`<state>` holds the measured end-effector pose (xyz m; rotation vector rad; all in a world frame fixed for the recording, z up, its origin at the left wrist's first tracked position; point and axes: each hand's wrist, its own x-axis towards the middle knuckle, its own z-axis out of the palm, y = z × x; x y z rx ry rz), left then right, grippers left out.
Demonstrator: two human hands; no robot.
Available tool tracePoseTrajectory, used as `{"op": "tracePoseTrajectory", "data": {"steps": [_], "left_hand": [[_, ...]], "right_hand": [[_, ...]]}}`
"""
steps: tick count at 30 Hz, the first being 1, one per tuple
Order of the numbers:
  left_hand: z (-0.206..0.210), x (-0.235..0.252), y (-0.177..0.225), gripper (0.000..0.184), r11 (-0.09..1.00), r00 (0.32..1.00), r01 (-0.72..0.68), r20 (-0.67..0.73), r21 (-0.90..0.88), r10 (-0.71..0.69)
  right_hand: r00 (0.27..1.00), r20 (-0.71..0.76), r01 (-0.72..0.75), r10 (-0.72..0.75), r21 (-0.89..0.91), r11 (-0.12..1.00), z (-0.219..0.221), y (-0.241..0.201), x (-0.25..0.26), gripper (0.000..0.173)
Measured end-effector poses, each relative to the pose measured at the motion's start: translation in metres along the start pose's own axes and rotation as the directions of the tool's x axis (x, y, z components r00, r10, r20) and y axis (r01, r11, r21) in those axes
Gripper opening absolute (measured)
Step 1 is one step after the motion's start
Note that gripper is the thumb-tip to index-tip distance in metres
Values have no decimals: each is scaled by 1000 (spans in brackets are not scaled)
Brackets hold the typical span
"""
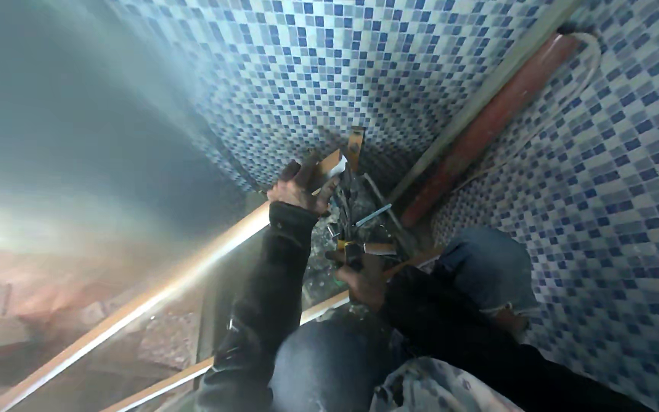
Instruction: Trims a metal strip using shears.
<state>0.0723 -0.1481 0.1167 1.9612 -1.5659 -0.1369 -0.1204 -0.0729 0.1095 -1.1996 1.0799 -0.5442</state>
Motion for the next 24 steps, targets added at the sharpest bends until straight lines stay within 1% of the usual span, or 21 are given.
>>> {"op": "tracePoseTrajectory", "data": {"steps": [3,6,11,14,16,20,24], "left_hand": [[0,-3,1,67,1000,1000,-5,13,-6,5],[4,-6,1,65,999,999,-41,-15,-6,41],[8,-7,0,62,997,995,-75,-65,-3,75],[9,-7,0,63,997,995,-76,-57,3,76],[8,-8,1,64,999,998,-53,-33,10,53],[10,-9,2,64,999,999,-27,-17,19,28],[14,-9,0,64,998,997,-51,-61,30,53]], "right_hand": [[1000,6,16,-16,-44,999,5,5,5,27],[999,-16,41,-42,-58,997,12,9,8,30],[994,-17,103,-105,-101,990,16,16,11,30],[995,-10,96,-98,-123,988,15,15,11,32],[997,-5,79,-80,-124,989,15,14,10,33],[995,3,104,-104,-92,990,16,20,11,34],[994,21,107,-105,-118,987,14,21,13,42]]}}
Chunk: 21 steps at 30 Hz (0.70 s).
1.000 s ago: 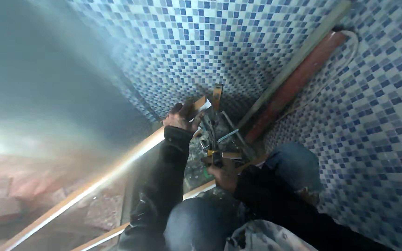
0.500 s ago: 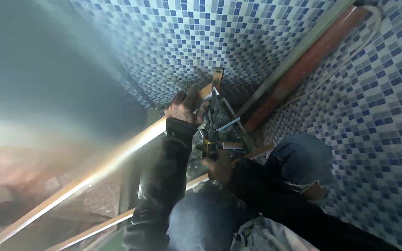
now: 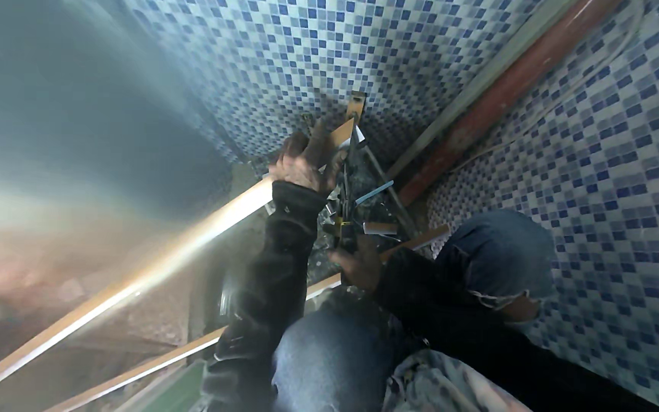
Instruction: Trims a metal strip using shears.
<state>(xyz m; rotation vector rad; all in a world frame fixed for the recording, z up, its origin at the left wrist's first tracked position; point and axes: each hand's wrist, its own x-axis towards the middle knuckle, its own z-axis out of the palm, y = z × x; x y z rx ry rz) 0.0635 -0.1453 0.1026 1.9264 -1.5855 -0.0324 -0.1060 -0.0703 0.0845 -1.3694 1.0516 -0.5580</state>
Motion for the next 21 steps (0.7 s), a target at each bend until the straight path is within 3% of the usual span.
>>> {"op": "tracePoseTrajectory", "data": {"steps": [5,10,17,21], "left_hand": [[3,0,-2,63,1000,1000,-5,-18,-5,5],[5,0,-4,62,999,999,-33,-13,4,33],[-3,0,-1,62,1000,997,-2,73,-11,3],[-2,-1,-3,63,1000,998,-25,52,-17,26]], "right_hand": [[1000,-1,28,-28,21,999,1,4,1,39],[996,-39,77,-77,-9,997,6,6,1,14],[999,-49,3,-13,-192,981,3,11,3,24],[999,-40,-46,36,-298,953,0,13,4,33]]}}
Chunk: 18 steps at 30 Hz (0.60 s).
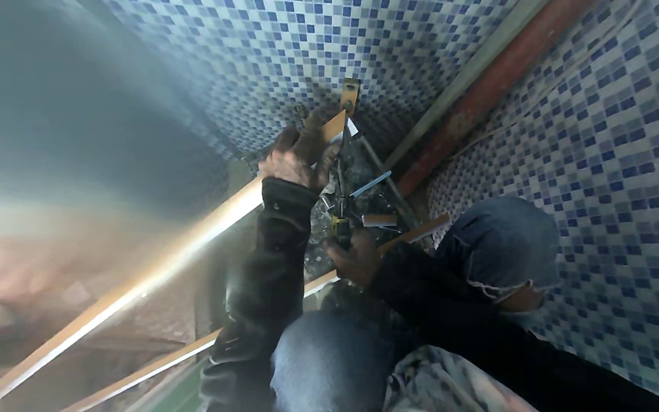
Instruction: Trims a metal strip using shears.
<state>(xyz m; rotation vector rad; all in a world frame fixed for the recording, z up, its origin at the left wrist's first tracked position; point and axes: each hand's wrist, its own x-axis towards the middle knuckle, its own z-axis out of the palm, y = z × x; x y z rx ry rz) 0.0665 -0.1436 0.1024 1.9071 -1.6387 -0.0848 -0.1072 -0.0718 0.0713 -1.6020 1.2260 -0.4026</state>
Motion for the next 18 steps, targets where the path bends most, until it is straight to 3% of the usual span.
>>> {"op": "tracePoseTrajectory", "data": {"steps": [9,12,18], "left_hand": [[5,-5,-1,59,1000,1000,-14,12,-7,14],[9,-6,-2,56,999,999,-32,-13,-5,32],[8,-6,-3,54,999,1000,-28,-5,-14,28]], "right_hand": [[994,12,110,-111,55,992,-8,-1,3,28],[998,44,35,-37,49,998,-11,-6,3,23],[997,75,-22,26,-49,999,-10,-8,4,35]]}}
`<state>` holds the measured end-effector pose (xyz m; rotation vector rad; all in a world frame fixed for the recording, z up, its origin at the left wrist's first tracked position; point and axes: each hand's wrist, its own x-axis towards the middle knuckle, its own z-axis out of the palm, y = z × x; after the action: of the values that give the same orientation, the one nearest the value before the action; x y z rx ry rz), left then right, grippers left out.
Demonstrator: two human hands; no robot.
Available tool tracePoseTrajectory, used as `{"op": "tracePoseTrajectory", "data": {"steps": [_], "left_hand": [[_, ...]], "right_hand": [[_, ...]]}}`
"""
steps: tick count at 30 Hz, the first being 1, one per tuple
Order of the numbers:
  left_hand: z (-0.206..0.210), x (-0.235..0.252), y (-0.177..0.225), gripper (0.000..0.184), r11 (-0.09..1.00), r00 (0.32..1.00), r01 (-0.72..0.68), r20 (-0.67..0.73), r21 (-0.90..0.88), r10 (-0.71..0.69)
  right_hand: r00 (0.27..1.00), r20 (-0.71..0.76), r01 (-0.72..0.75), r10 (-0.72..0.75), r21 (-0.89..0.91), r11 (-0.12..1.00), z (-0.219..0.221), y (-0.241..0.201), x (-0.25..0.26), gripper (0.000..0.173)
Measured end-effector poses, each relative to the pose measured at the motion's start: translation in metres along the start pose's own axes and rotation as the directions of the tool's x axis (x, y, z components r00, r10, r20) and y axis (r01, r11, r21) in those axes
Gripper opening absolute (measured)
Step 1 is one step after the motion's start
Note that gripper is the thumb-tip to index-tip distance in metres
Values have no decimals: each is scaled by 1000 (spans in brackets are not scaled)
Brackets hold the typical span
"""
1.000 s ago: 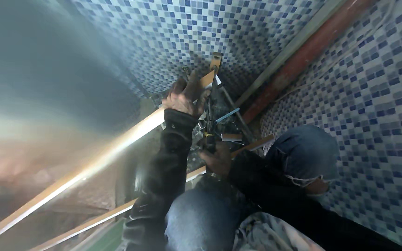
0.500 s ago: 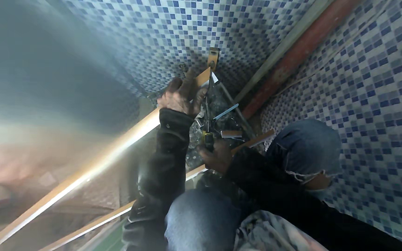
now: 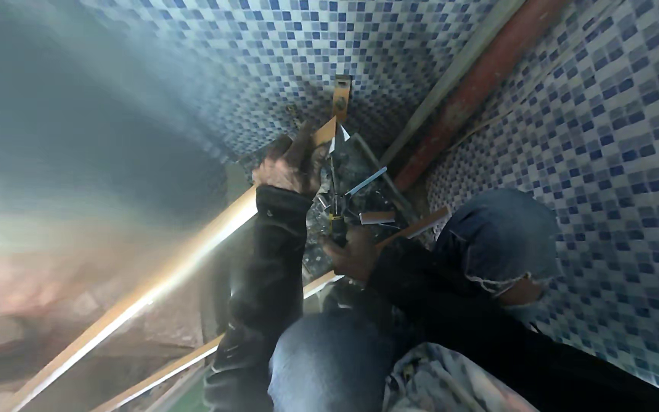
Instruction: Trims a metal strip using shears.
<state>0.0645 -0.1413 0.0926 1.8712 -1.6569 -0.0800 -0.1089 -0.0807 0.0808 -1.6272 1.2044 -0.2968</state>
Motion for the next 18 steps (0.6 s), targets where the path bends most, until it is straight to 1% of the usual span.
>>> {"op": "tracePoseTrajectory", "data": {"steps": [3,8,12,16,18], "left_hand": [[-2,-1,2,54,1000,999,-18,-31,-2,18],[1,-2,1,56,1000,999,-29,-31,2,29],[-1,-2,2,54,1000,1000,-24,-13,0,24],[-3,-2,4,55,1000,1000,-23,-8,-1,23],[-3,-4,5,55,1000,1000,-28,-8,-11,27]], "right_hand": [[993,-93,67,-67,-2,998,9,4,2,34],[994,-74,87,-81,90,992,13,8,6,30],[996,-63,62,-58,75,995,15,8,9,33],[990,-113,90,-82,62,994,21,13,10,36],[991,-115,79,-71,64,995,23,12,10,38]]}}
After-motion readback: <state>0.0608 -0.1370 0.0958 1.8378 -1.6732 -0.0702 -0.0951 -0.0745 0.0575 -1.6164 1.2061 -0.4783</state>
